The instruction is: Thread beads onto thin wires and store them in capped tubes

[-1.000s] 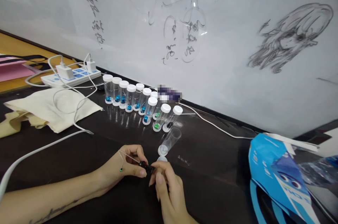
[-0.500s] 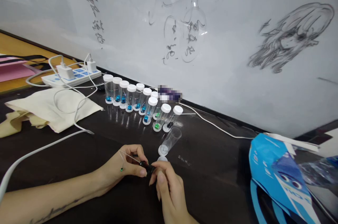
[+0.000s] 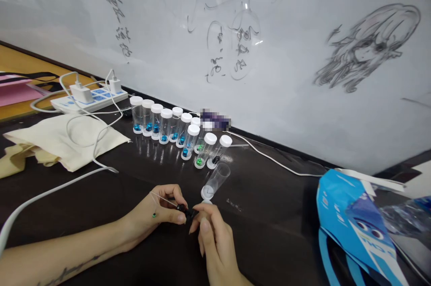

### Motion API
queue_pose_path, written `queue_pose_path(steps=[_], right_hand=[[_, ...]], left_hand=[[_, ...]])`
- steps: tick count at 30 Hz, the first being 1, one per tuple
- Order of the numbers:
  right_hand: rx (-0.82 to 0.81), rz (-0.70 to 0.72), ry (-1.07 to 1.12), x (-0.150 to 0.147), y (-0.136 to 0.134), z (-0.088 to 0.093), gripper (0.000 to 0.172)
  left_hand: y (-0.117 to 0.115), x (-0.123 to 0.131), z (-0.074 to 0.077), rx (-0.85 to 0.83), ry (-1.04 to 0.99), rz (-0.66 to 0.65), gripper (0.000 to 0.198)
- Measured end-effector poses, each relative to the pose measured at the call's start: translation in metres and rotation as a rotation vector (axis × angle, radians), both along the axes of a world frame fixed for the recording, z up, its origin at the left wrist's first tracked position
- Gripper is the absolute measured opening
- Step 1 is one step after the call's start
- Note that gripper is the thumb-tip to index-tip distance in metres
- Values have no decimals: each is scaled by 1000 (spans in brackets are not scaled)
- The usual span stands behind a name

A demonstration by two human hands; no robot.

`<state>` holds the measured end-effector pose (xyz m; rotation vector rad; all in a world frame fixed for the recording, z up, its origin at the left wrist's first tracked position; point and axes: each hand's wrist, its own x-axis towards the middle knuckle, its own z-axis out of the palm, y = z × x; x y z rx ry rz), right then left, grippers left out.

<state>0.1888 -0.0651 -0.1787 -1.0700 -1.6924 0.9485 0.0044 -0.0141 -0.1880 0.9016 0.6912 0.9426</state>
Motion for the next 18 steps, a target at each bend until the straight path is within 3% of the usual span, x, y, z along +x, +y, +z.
queue_pose_path(steps=[18], right_hand=[[21,-10,-6,-1,0,0,33]], left_hand=[[-1,0,4,-10,-4,10,23]])
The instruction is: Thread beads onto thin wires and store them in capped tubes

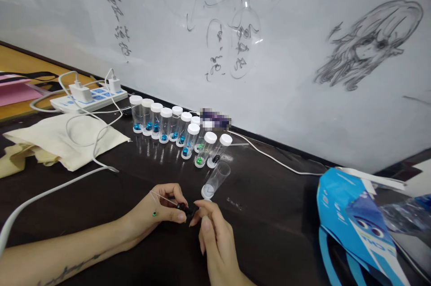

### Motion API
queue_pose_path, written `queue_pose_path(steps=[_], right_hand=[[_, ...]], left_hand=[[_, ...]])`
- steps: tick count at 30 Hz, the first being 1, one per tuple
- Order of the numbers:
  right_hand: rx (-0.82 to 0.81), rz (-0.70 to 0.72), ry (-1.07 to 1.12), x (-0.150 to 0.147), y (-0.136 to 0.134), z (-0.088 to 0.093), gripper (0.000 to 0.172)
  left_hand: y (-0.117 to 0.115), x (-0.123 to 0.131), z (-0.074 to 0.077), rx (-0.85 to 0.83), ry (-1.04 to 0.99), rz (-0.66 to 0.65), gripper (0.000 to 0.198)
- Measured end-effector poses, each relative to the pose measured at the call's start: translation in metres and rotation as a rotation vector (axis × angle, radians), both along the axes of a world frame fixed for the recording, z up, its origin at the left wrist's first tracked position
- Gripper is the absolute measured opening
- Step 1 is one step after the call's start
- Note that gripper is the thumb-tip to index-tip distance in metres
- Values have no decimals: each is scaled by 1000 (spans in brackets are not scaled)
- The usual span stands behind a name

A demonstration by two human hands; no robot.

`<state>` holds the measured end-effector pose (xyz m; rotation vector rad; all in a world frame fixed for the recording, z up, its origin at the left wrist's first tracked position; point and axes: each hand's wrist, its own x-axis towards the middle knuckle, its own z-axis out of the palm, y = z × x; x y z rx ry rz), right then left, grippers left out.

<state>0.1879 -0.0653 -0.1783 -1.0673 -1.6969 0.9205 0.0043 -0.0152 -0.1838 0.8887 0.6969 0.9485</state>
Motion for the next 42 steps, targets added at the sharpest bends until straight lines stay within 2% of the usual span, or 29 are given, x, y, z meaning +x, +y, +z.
queue_pose_path(steps=[17,30,42], right_hand=[[55,-45,-53,0,0,4,42],[11,-44,-10,-1,1,4,36],[12,-41,-11,-1,0,6,38]], left_hand=[[0,1,0,1,-26,-2,22],[-1,0,2,-3,-18,-2,21],[-2,0,3,-5,-12,1,22]])
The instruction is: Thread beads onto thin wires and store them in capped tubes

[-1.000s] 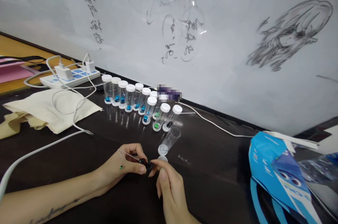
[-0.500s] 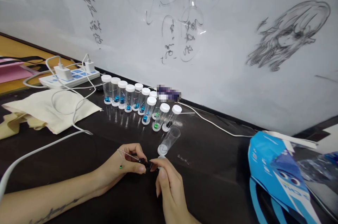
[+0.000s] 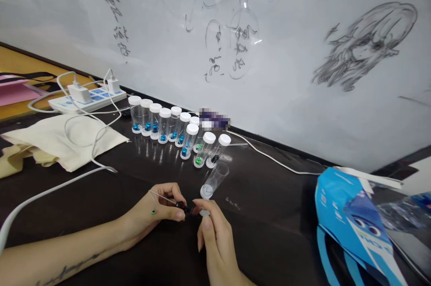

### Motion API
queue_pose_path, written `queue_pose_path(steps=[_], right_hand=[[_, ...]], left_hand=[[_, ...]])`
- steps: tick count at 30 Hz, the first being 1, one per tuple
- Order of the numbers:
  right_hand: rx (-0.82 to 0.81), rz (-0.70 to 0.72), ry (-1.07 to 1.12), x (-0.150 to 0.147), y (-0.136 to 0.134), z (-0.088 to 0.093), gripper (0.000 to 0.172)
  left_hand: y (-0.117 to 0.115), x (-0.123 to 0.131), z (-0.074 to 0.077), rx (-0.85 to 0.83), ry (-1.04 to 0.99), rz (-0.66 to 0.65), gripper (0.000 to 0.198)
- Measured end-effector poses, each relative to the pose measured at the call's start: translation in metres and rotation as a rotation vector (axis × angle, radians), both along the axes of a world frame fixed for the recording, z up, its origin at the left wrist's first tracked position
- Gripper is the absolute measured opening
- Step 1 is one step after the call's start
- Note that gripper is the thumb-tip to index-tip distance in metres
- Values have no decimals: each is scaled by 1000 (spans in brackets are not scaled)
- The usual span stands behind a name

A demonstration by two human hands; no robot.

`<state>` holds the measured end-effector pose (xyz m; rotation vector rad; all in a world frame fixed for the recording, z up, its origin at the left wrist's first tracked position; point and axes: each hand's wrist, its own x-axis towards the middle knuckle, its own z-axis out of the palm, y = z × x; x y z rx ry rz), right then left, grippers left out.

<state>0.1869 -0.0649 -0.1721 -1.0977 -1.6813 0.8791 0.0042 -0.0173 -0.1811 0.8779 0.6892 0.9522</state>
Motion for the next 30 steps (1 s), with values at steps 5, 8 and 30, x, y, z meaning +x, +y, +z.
queue_pose_path(steps=[5,8,30], right_hand=[[0,-10,-10,0,0,-1,37],[11,-8,-20,0,0,-1,37],[-30,8,-17,1,-1,-4,37]], left_hand=[[1,0,-1,-2,-1,-3,22],[2,1,-1,4,-6,0,22],[1,1,0,-2,-5,-1,22]])
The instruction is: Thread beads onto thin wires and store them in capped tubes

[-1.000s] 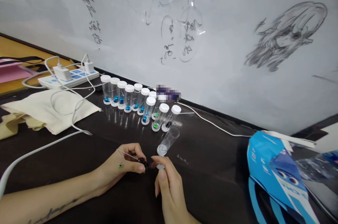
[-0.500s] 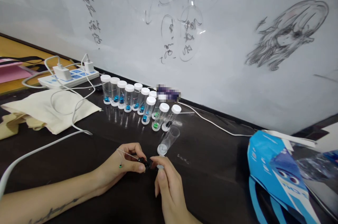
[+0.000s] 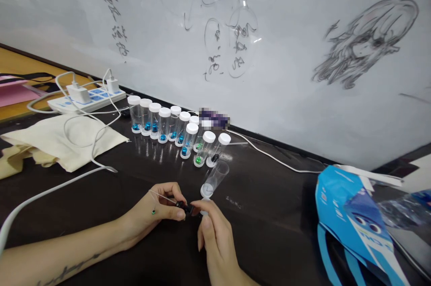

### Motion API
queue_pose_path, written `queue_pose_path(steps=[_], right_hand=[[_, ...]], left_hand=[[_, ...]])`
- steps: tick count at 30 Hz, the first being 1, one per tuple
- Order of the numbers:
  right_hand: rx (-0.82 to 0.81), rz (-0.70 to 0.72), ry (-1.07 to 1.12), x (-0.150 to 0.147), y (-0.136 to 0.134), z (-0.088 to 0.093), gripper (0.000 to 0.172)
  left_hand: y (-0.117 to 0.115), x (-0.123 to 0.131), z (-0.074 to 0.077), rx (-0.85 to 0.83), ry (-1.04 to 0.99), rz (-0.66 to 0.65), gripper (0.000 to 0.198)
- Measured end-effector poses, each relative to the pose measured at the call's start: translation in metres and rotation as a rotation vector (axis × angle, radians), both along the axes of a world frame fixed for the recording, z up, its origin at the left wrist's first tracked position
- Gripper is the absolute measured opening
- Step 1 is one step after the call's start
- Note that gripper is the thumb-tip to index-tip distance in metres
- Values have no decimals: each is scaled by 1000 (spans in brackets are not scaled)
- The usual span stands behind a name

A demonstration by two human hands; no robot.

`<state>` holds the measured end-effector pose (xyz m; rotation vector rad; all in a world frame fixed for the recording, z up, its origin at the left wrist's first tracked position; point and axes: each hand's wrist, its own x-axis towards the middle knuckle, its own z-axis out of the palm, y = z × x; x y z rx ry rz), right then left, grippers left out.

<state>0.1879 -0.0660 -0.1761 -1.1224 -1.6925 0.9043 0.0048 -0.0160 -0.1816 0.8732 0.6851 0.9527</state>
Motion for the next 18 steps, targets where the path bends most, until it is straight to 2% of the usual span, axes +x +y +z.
queue_pose_path(steps=[18], right_hand=[[7,14,-12,0,0,-1,35]], left_hand=[[0,0,0,-6,-9,-7,22]])
